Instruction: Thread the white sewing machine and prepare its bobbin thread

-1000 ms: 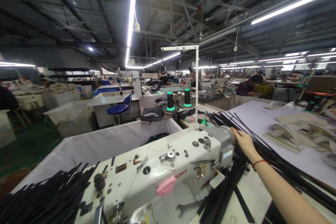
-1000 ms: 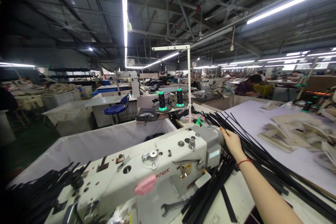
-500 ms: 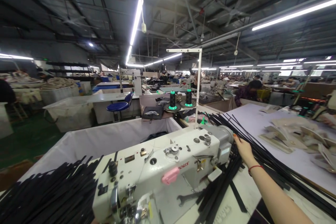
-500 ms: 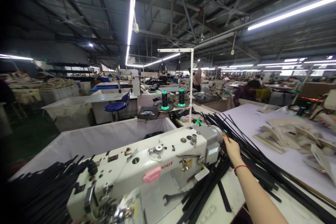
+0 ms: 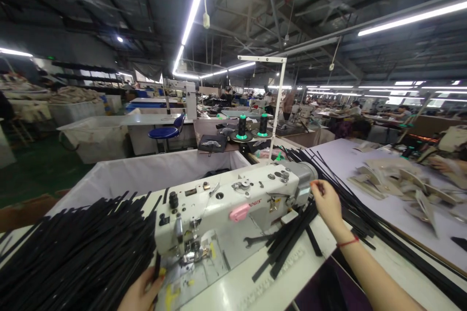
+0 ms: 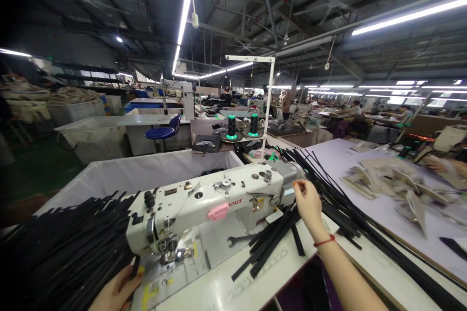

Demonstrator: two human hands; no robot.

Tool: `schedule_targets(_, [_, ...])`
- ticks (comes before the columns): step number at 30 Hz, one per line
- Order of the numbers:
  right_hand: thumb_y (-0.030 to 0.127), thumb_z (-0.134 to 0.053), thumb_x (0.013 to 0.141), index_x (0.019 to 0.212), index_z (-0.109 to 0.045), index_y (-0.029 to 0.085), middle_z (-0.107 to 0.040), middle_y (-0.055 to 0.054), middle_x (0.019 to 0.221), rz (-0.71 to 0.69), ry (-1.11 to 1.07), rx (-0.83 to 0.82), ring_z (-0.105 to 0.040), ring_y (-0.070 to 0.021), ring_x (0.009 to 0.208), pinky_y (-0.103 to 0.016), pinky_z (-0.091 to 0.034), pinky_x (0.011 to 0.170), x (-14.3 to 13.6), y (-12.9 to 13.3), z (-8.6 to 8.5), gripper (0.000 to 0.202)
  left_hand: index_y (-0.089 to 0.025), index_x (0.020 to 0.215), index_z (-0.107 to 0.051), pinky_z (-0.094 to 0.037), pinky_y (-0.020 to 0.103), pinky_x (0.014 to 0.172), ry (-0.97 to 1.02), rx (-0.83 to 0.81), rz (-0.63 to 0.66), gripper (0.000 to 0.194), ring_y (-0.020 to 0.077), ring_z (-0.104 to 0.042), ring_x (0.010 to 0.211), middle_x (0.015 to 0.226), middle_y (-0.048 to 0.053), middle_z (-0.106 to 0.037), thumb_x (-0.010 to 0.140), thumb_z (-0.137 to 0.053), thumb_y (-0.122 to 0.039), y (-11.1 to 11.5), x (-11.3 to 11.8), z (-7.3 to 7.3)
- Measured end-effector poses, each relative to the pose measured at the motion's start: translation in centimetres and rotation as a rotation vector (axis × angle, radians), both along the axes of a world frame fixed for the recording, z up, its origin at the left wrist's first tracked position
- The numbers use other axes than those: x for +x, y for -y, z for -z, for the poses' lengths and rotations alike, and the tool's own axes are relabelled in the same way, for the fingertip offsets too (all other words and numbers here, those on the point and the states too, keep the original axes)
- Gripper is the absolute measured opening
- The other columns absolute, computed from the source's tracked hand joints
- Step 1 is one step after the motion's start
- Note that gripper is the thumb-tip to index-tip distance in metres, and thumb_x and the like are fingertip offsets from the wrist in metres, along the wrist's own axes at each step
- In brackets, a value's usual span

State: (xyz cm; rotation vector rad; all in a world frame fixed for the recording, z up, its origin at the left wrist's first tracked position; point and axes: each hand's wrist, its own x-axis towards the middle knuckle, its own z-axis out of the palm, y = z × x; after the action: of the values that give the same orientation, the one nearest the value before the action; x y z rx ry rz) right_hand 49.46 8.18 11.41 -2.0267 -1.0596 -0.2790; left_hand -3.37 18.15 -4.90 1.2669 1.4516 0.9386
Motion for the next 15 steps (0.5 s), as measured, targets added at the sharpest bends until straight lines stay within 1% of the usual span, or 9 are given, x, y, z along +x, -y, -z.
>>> schedule_targets(2, [0.049, -0.044, 0.088, 0.098, -0.060, 0.022, -0.069, -0.005, 0.090, -0.184, 0.001, -0.095, -0.064, -0.0211, 0.080, -0.030, -0.049, 0.073, -5.6, 2.2, 2.4, 0.033, -0.019, 0.079, -0.063, -0.059, 0.033, 0.067, 0.056, 0.043, 0.051, 0.041, 0.0339, -0.069, 0.091, 0.080, 0.008, -0.070, 0.052, -0.074, -0.048, 0.1, 0.2, 0.4])
schedule_targets(3, [0.047, -0.050, 0.086, 0.095, -0.059, 0.023, -0.067, -0.002, 0.081, -0.280, -0.007, -0.172, -0.063, -0.0200, 0.072, -0.028, -0.048, 0.066, -8.5, 3.3, 3.7, 0.028, -0.018, 0.078, -0.062, -0.057, 0.031, 0.060, 0.071, 0.056, 0.089, 0.041, 0.0293, -0.069, 0.078, 0.072, 0.006, -0.068, 0.054, -0.074, -0.049, 0.2, 0.3, 0.6])
schedule_targets(4, [0.042, -0.051, 0.086, 0.093, -0.057, 0.023, -0.065, -0.001, 0.079, -0.374, -0.006, -0.297, -0.063, -0.0200, 0.071, -0.029, -0.047, 0.064, -11.2, 4.3, 5.0, 0.021, -0.018, 0.077, -0.062, -0.053, 0.028, 0.052, 0.079, 0.061, 0.123, 0.040, 0.0238, -0.066, 0.064, 0.064, 0.003, -0.064, 0.056, -0.073, -0.050, 0.4, 0.4, 0.7])
schedule_targets(6, [0.025, -0.051, 0.084, 0.095, -0.056, 0.022, -0.064, -0.002, 0.081, -0.514, -0.013, -0.468, -0.063, -0.0196, 0.073, -0.029, -0.047, 0.066, -16.2, 5.7, 7.2, 0.013, -0.018, 0.074, -0.059, -0.038, 0.024, 0.037, 0.074, 0.043, 0.156, 0.043, 0.0134, -0.048, 0.041, 0.050, -0.003, -0.051, 0.058, -0.072, -0.055, 0.8, 0.4, 0.7])
schedule_targets(7, [0.018, -0.048, 0.083, 0.095, -0.056, 0.021, -0.063, -0.003, 0.084, -0.583, -0.014, -0.512, -0.063, -0.0195, 0.075, -0.029, -0.048, 0.069, -18.4, 6.1, 8.1, 0.015, -0.017, 0.074, -0.058, -0.032, 0.022, 0.035, 0.085, 0.034, 0.159, 0.045, 0.0105, -0.042, 0.037, 0.047, -0.005, -0.046, 0.058, -0.071, -0.057, 1.1, 0.4, 0.5])
schedule_targets(9, [0.010, -0.043, 0.084, 0.096, -0.059, 0.018, -0.063, -0.007, 0.092, -0.707, -0.011, -0.542, -0.064, -0.0191, 0.082, -0.029, -0.049, 0.077, -22.1, 6.1, 9.0, 0.022, -0.017, 0.075, -0.057, -0.028, 0.020, 0.036, 0.132, 0.059, 0.142, 0.045, 0.0086, -0.039, 0.039, 0.049, -0.006, -0.045, 0.061, -0.068, -0.058, 1.6, 0.3, 0.0])
schedule_targets(11, [0.012, -0.039, 0.091, 0.098, -0.063, 0.018, -0.062, -0.008, 0.097, -0.797, 0.009, -0.559, -0.064, -0.0186, 0.086, -0.027, -0.049, 0.080, -25.2, 5.4, 9.4, 0.026, -0.016, 0.076, -0.056, -0.027, 0.019, 0.037, 0.166, 0.083, 0.127, 0.043, 0.0082, -0.039, 0.040, 0.050, -0.006, -0.045, 0.064, -0.067, -0.056, 1.8, 0.2, -0.4])
schedule_targets(13, [0.016, -0.039, 0.095, 0.100, -0.066, 0.021, -0.062, -0.007, 0.098, -0.828, 0.072, -0.597, -0.065, -0.0184, 0.087, -0.025, -0.049, 0.077, -27.8, 4.2, 9.4, 0.028, -0.015, 0.076, -0.056, -0.025, 0.019, 0.037, 0.169, 0.091, 0.104, 0.042, 0.0077, -0.037, 0.039, 0.048, -0.008, -0.041, 0.064, -0.067, -0.054, 1.8, 0.1, -0.6])
schedule_targets(15, [0.019, -0.043, 0.096, 0.098, -0.068, 0.024, -0.064, -0.005, 0.096, -0.810, 0.184, -0.628, -0.066, -0.0184, 0.086, -0.024, -0.047, 0.071, -30.2, 3.1, 9.4, 0.025, -0.015, 0.076, -0.056, -0.025, 0.019, 0.037, 0.170, 0.094, 0.088, 0.042, 0.0075, -0.037, 0.038, 0.047, -0.009, -0.038, 0.065, -0.067, -0.054, 1.8, 0.0, -0.4])
